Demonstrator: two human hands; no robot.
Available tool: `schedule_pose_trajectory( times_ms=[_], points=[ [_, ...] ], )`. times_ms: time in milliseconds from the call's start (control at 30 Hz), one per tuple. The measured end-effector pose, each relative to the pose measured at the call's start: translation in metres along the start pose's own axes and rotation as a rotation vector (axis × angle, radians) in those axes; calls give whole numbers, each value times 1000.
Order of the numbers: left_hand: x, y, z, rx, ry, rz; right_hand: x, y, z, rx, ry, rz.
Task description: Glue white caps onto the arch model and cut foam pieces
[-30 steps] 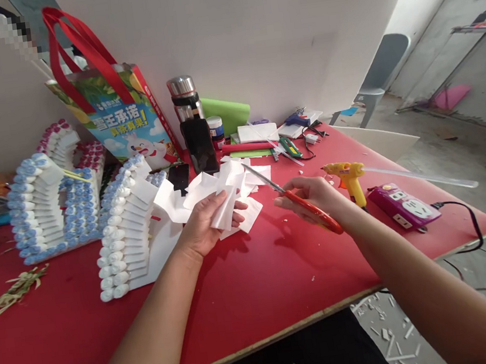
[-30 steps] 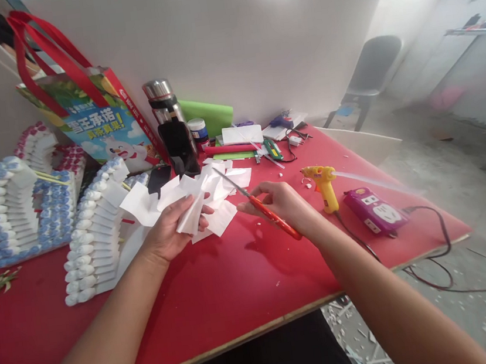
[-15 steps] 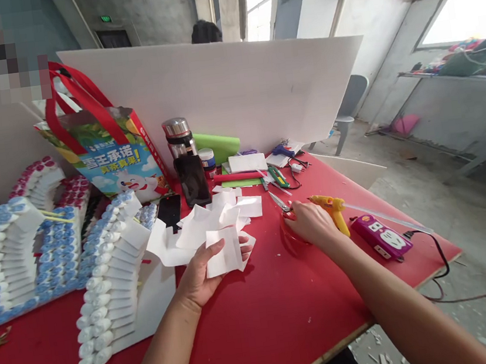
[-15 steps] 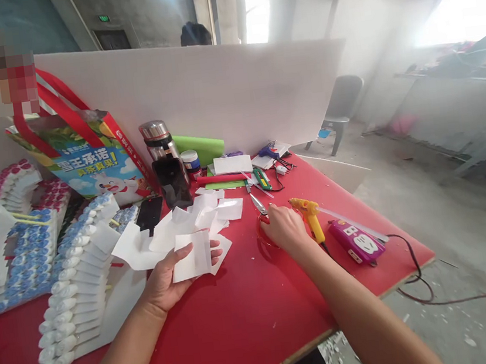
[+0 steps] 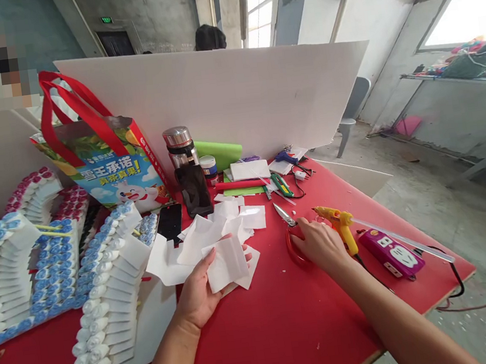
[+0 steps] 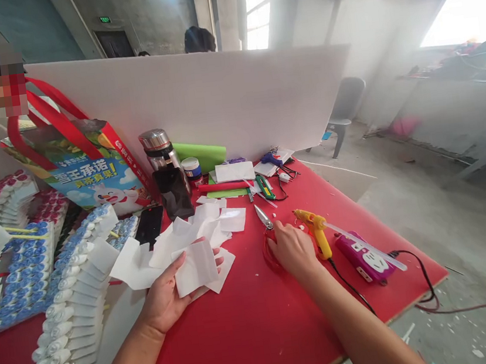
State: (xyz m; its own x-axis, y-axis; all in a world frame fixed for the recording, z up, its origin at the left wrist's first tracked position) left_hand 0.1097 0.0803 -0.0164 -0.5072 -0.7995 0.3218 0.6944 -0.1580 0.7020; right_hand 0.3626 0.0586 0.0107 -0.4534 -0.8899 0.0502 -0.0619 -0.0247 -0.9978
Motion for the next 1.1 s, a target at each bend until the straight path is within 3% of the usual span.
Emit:
schedule_pose_trajectory(
  times_ms=[133,233,367,433,500,700,833,933,1000,1100],
  points=[
    [-1,2,2,79,7,-49,-1,-17,-7,23,-9,32],
    [-2,7,2,167,4,-128,15,-42,-29,-55,-104,38],
    [-3,9,-2,224,-30,-189,42,-69,-87,-446,-484,-60],
    [-5,6,-4,253,-55,-160,51,-76,-111,-654,-703,-118],
    [-5,2,-7,269,-100,-101,51,-75,-122,-832,-829,-175],
    [-8,7,-4,119,-221,79,27,-45,-117,-1084,-734,-323],
    [-18,18,-8,16,-210,77,27,-41,-113,-998,-737,-112],
    [-20,21,-22,16,-204,17,32,-47,-110,-1017,-791,3],
    [-17,24,-32,74,-219,-68,30,-46,-107,-1125,-776,-75],
    [-13,26,-30,178,-153,-197,20,-26,-105,-1333,-610,-386]
  ],
)
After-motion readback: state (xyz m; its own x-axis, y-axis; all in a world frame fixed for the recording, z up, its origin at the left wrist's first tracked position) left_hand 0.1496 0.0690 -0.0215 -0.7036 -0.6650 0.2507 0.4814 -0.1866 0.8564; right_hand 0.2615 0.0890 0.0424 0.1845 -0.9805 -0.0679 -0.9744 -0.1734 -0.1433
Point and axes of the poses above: each hand's wrist, its own x-axis away from the middle knuckle, its own y-axis out of the palm, z = x × y, the point moved 9 cm from there along -x, towards the middle knuckle, and after that the axes turned 7 degrees about y, right-handed, at the moved point
